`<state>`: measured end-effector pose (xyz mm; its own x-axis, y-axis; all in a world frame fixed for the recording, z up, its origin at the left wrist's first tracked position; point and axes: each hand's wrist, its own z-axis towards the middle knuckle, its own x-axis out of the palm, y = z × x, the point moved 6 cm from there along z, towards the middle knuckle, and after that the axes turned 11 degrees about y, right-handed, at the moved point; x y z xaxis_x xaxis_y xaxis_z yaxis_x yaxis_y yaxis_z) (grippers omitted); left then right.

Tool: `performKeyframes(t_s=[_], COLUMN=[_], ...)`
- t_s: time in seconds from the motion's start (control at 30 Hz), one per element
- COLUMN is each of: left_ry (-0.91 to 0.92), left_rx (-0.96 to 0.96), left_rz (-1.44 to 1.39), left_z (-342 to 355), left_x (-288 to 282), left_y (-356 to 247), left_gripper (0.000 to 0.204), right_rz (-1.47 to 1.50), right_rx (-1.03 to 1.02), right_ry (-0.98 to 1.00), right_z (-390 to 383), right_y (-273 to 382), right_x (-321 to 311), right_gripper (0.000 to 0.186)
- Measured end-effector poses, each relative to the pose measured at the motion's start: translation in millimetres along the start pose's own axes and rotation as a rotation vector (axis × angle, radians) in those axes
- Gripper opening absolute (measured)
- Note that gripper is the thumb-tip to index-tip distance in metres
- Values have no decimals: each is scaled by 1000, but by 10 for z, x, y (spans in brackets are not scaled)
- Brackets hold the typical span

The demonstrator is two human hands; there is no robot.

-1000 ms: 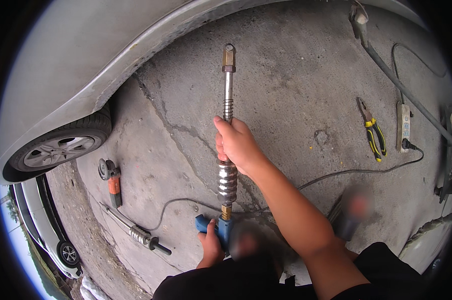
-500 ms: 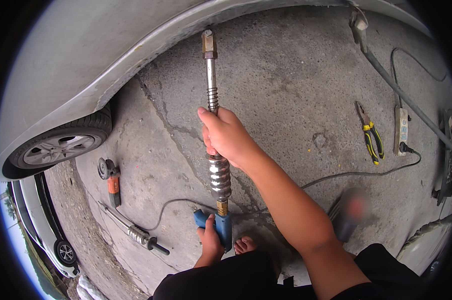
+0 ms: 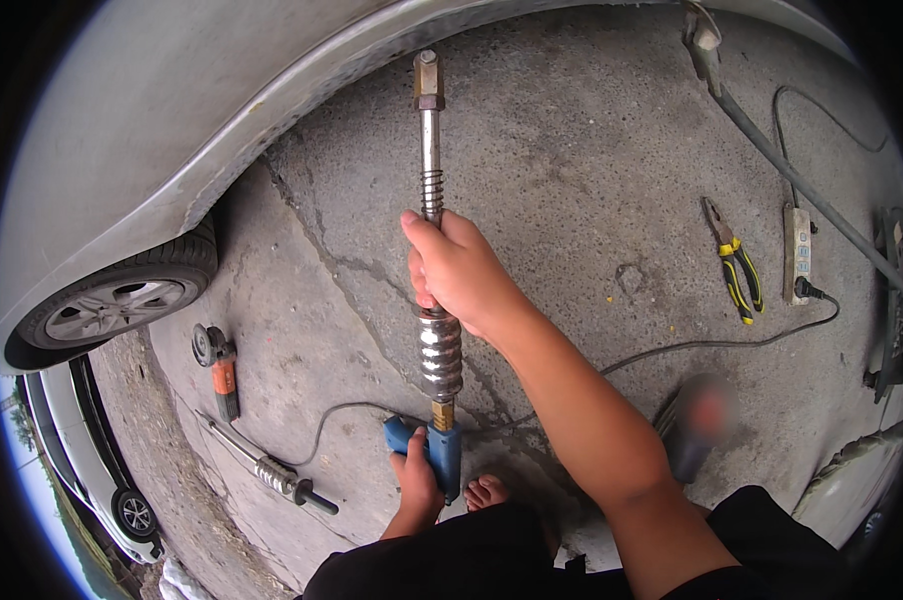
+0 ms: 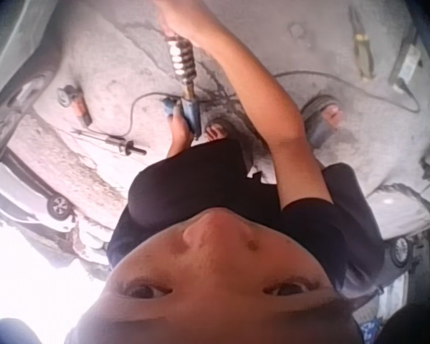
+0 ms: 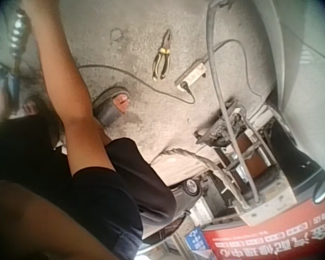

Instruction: The person uses pliers to adjust a metal rod and then operates a blue pneumatic tool to repeatedly strike the lower edge of a car's front bumper. The person moves along the bumper, applying the tool to different sections to straighten the metal.

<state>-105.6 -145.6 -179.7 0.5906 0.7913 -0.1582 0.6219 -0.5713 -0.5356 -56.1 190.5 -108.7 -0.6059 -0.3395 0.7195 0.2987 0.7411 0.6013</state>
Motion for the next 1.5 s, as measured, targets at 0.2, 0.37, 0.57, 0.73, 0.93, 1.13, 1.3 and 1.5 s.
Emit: performKeyframes(t_s=[0.2, 0.37, 0.57, 0.73, 0.93, 1.13, 1.3, 1.5], left_ry=[10, -9, 12, 56, 51, -11, -115, -56], left_rx=[-4, 9, -31, -92, -39, -24, -53, -19], left_rz=[3, 1, 8, -125, -122, -40, 97, 113], left_z=[51, 26, 32, 72, 86, 20, -182, -113], left_x=[-20, 7, -9, 14, -18, 16, -385, -285], left_y=[28, -6, 22, 35, 175, 40, 359, 127], left_gripper=[44, 41, 40, 41, 42, 61, 61, 52], right_rz=[-27, -28, -75, -470, -143, -241, -201, -174], right_rx=[-12, -1, -6, -147, 89, -1, 128, 64], right_ry=[1, 9, -6, -26, -68, -148, -139, -136], right_z=[0, 17, 29, 36, -58, -54, -625, -535], right_y=[43, 43, 16, 58, -200, -76, -897, -728], right_x=[-4, -3, -29, -127, -46, -77, -261, -255], right_gripper=[30, 31, 31, 30, 20, 25, 27, 19])
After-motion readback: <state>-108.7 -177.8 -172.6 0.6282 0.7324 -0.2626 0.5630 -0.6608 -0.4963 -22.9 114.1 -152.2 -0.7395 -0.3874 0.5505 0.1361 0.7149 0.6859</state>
